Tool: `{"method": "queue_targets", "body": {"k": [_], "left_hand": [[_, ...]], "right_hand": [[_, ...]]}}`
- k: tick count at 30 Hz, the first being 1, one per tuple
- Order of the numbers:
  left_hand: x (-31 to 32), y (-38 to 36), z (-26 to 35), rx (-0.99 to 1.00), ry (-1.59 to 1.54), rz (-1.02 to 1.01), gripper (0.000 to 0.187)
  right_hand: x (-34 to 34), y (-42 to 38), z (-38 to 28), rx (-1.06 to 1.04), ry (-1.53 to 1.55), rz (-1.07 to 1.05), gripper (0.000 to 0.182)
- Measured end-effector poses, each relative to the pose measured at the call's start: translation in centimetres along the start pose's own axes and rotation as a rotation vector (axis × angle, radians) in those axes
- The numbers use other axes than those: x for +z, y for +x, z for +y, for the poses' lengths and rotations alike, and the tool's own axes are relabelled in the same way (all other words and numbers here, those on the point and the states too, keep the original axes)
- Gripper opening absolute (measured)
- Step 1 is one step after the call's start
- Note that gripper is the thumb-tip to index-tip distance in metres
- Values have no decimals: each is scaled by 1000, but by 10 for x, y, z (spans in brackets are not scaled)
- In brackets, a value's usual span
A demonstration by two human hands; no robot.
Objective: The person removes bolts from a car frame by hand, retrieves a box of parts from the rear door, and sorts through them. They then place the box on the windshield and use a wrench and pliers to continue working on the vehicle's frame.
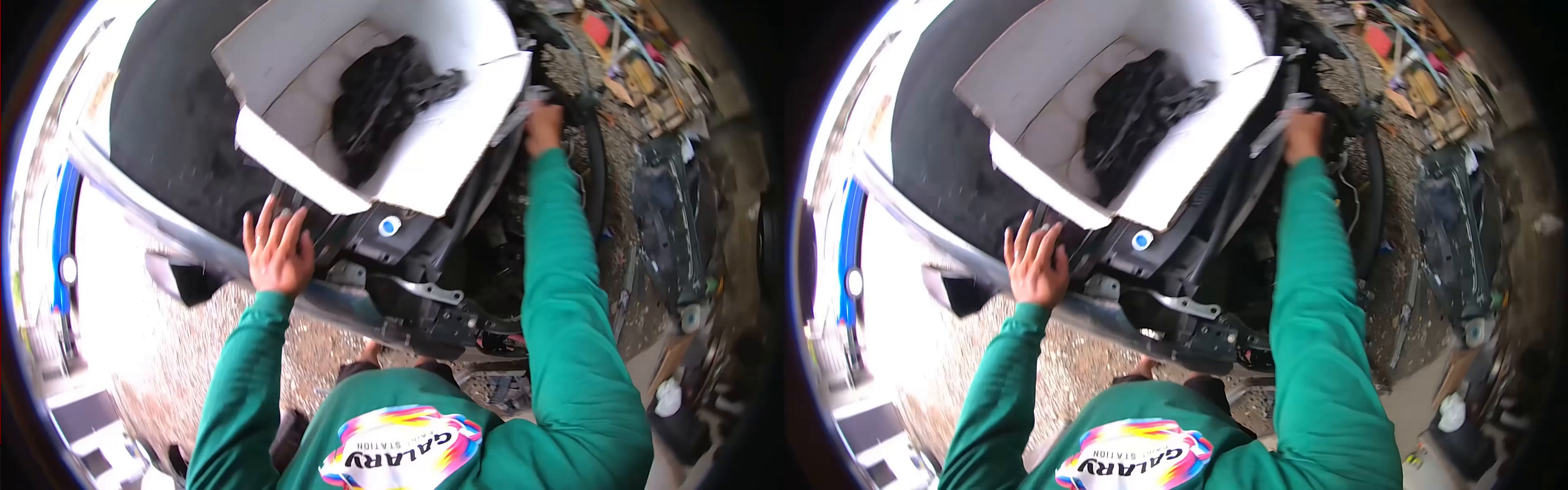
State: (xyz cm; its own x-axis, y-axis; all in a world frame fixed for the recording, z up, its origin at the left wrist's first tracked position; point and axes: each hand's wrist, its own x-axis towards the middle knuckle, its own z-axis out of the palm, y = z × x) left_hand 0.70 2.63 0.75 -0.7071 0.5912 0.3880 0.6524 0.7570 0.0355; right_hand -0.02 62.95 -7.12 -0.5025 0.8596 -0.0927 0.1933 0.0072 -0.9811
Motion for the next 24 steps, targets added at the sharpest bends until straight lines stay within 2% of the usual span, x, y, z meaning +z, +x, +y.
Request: {"method": "queue_targets", "body": {"k": [1, 3, 5, 7, 8, 9, 11, 14, 15, 17, 21, 24], "left_hand": [[1, -1, -2, -11, -11, 3, 46], [2, -3, -5, -28, -30, -9, 45], [4, -6, -7, -29, -27, 9, 43], [1, -5, -7, -36, -24, -2, 42], [2, -6, -7, -49, -31, 1, 42], [3, -6, -8, -45, -36, 5, 41], [2, -8, -10, -55, -45, 8, 41], [2, -9, -11, -43, -67, 12, 39], [2, -9, -12, -50, -74, 14, 39], [3, -10, -13, -40, -65, 25, 38], [5, -12, -15, -45, -74, 44, 37], [7, -13, -17, -44, -86, 56, 35]], "right_hand": [[-10, -30, -26, -36, 293, 93, 16], [-42, -61, -53, 24, 609, 56, 17], [-80, -78, -57, 85, 527, -70, 17], [-104, -132, -71, 111, 270, -410, 16], [-104, -165, -76, 124, 115, -477, 16], [-100, -195, -81, 132, -41, -542, 18], [-101, -235, -67, 287, -145, -774, 26], [-67, -316, -90, 416, -267, -1025, 44], [-56, -332, -94, 454, -304, -1113, 53], [-37, -344, -67, 544, -343, -1312, 56], [4, -369, -60, 578, -447, -1414, 51], [20, -375, -51, 670, -336, -1428, 46]]}}
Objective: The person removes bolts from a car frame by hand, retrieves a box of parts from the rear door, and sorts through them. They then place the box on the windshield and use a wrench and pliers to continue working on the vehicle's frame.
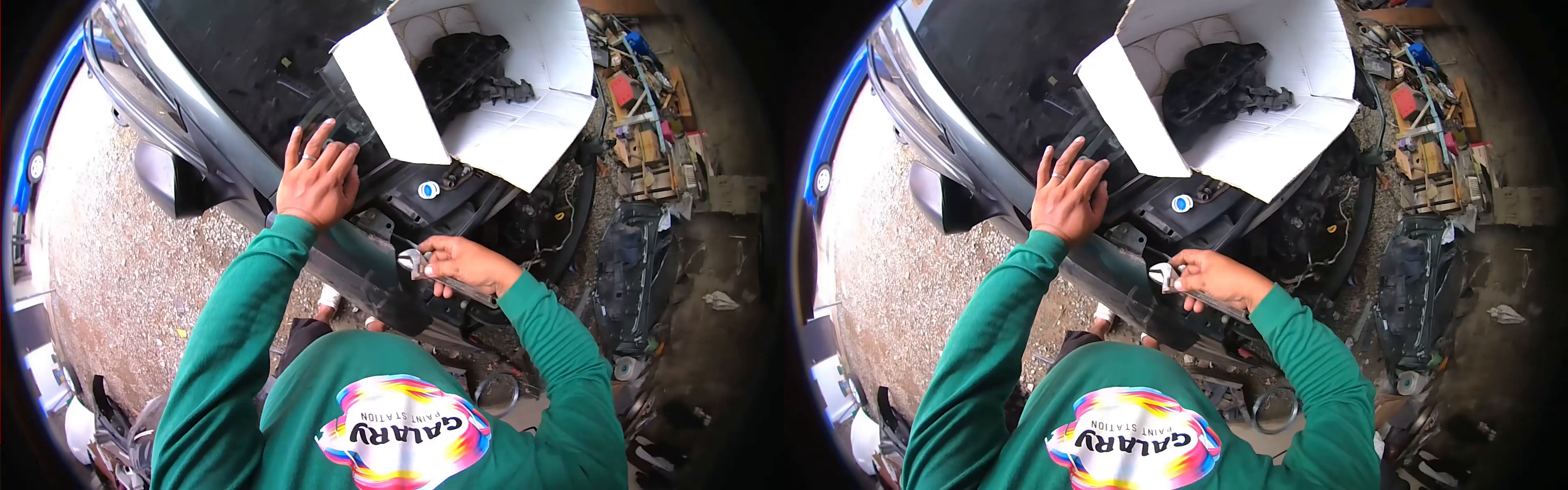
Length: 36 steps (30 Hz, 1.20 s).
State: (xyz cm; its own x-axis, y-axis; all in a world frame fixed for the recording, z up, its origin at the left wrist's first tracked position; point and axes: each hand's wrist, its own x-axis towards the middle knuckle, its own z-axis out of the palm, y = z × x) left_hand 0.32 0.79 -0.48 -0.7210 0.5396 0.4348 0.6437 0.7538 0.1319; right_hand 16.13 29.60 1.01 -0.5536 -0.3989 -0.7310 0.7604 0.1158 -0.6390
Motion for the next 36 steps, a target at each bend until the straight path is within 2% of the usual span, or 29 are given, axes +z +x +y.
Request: {"method": "queue_targets", "body": {"k": [9, 11, 18, 26, 33, 36], "left_hand": [[4, -4, -5, 23, -37, 75, 29], [3, -4, -6, 18, -37, 76, 29], [2, -4, -6, 15, -56, 80, 30], [3, -5, -7, 10, -45, 72, 29], [4, -5, -6, 13, -48, 83, 29], [3, -5, -7, 15, -45, 91, 29]], "right_hand": [[-8, 13, -32, 169, 43, -9, 38], [-17, 18, -35, 244, 79, -101, 38], [-8, 29, -60, 349, -45, -122, 24], [-1, 38, -57, 320, -7, -133, 27], [37, 21, -59, 212, -242, 80, 28], [56, 16, -48, 123, -318, 238, 31]]}}
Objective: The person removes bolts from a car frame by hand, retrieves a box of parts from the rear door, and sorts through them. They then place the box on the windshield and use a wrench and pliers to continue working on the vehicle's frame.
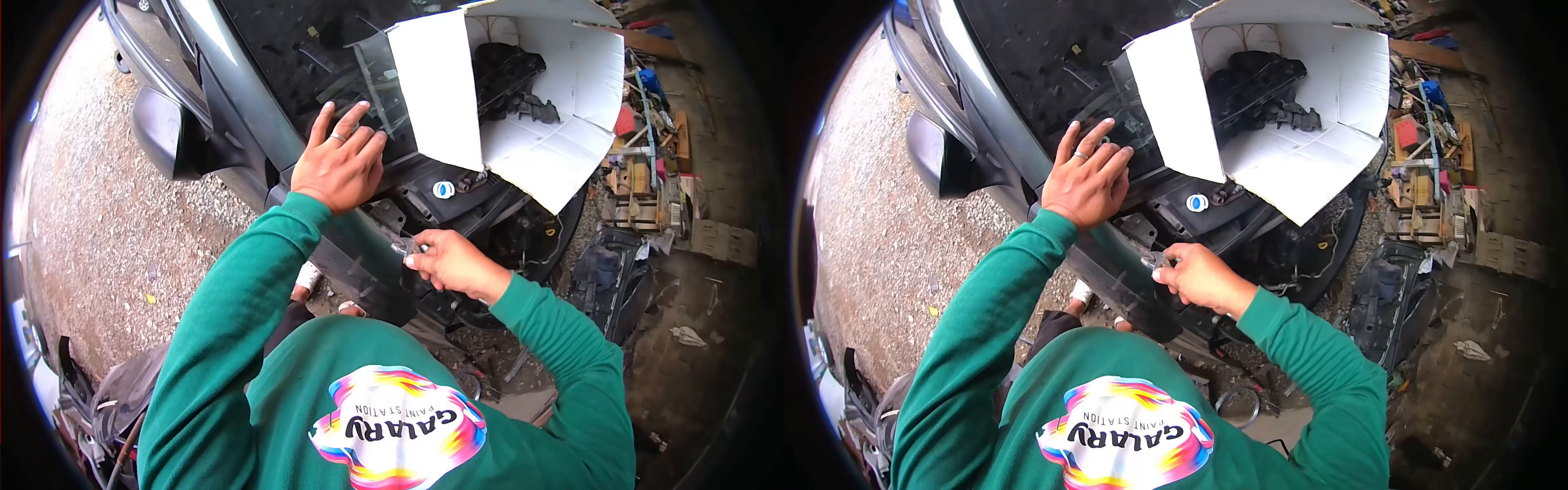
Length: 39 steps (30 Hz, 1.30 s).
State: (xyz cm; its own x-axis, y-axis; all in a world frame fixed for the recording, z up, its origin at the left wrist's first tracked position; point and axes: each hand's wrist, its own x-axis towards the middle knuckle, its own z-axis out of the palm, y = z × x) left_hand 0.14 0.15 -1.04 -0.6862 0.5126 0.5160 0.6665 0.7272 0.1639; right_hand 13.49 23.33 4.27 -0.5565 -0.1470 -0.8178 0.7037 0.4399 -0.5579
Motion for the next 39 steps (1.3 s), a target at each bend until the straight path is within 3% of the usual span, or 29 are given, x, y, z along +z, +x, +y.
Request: {"method": "queue_targets", "body": {"k": [8, 11, 13, 17, 27, 31, 33, 37, 39], "left_hand": [[-1, 0, 0, 1, -6, -12, 28], [0, -1, 0, 8, -14, 2, 28], [0, -1, 0, 1, -14, -3, 28], [4, 0, 0, 21, -1, 45, 26], [2, 2, 3, 14, -1, 22, 28], [2, 3, 3, 12, 2, 16, 29], [2, 2, 3, 8, 2, 3, 29], [3, 1, 4, 7, 8, 0, 29], [3, 2, 4, 7, 21, -16, 28]], "right_hand": [[14, -5, 20, -70, 158, 80, 41], [0, 4, 30, -24, 210, -28, 41], [-8, 12, 34, 34, 450, -217, 42], [-19, 27, 42, 58, 513, -432, 24], [9, 12, 40, -15, 479, -201, 12], [25, 14, 47, -62, 458, -135, 16], [36, 17, 51, -220, 504, -51, 22], [13, 12, 40, -93, 367, -109, 14], [-2, 21, 44, 15, 478, -285, 16]]}}
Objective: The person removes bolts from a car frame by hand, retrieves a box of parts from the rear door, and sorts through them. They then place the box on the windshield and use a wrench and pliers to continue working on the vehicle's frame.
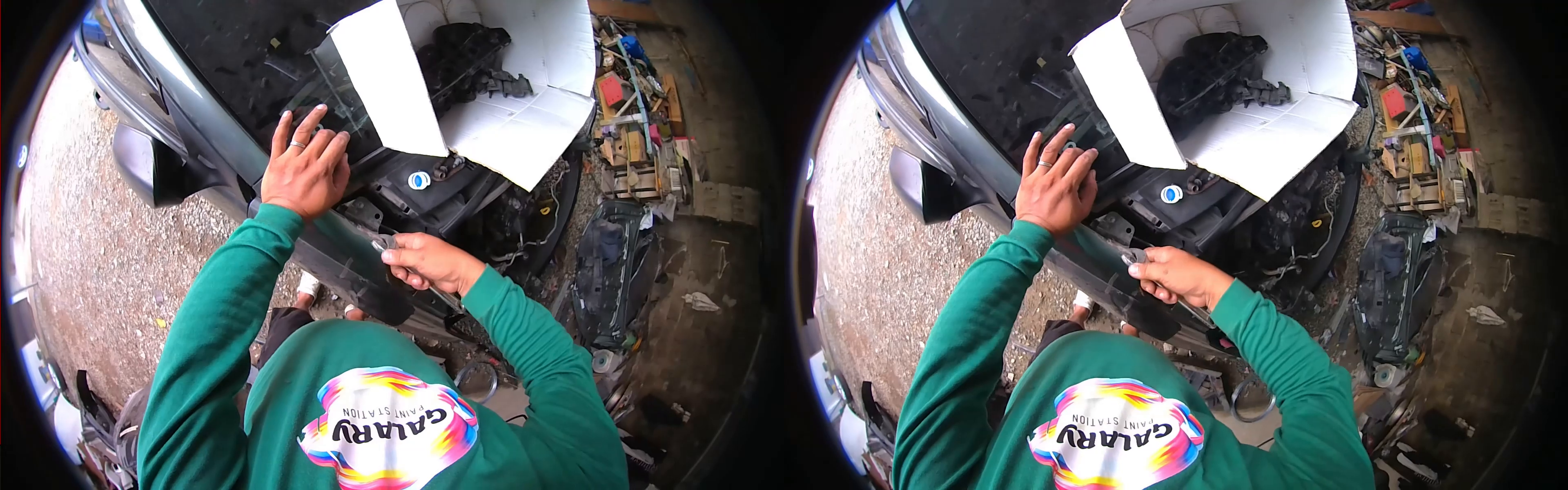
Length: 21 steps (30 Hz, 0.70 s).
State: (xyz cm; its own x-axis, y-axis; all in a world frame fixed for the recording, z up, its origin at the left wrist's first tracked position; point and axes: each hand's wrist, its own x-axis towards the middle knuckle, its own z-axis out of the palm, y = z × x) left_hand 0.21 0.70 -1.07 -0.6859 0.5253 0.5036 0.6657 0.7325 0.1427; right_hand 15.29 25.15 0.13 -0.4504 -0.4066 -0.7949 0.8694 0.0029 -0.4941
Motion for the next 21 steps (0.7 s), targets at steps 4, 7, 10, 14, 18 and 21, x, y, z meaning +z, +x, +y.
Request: {"method": "queue_targets", "body": {"k": [4, 7, 10, 14, 18, 21], "left_hand": [[-2, 1, 0, -8, 13, -41, 30], [-2, 1, 1, -4, 11, -36, 31], [-4, 2, 2, -6, 13, -55, 32], [-4, 4, 4, -10, 18, -38, 31], [-5, 6, 6, -10, 21, -19, 30], [-6, 7, 7, -12, 35, -40, 31]], "right_hand": [[-10, 2, 5, 20, 138, -88, 22], [-11, 2, 6, 37, 270, -147, 22], [-11, 1, -1, 43, 294, -143, 21], [-2, -2, -4, 23, 113, -12, 22], [6, -4, -2, 3, 120, 33, 22], [12, -4, -2, -4, 93, 73, 23]]}}
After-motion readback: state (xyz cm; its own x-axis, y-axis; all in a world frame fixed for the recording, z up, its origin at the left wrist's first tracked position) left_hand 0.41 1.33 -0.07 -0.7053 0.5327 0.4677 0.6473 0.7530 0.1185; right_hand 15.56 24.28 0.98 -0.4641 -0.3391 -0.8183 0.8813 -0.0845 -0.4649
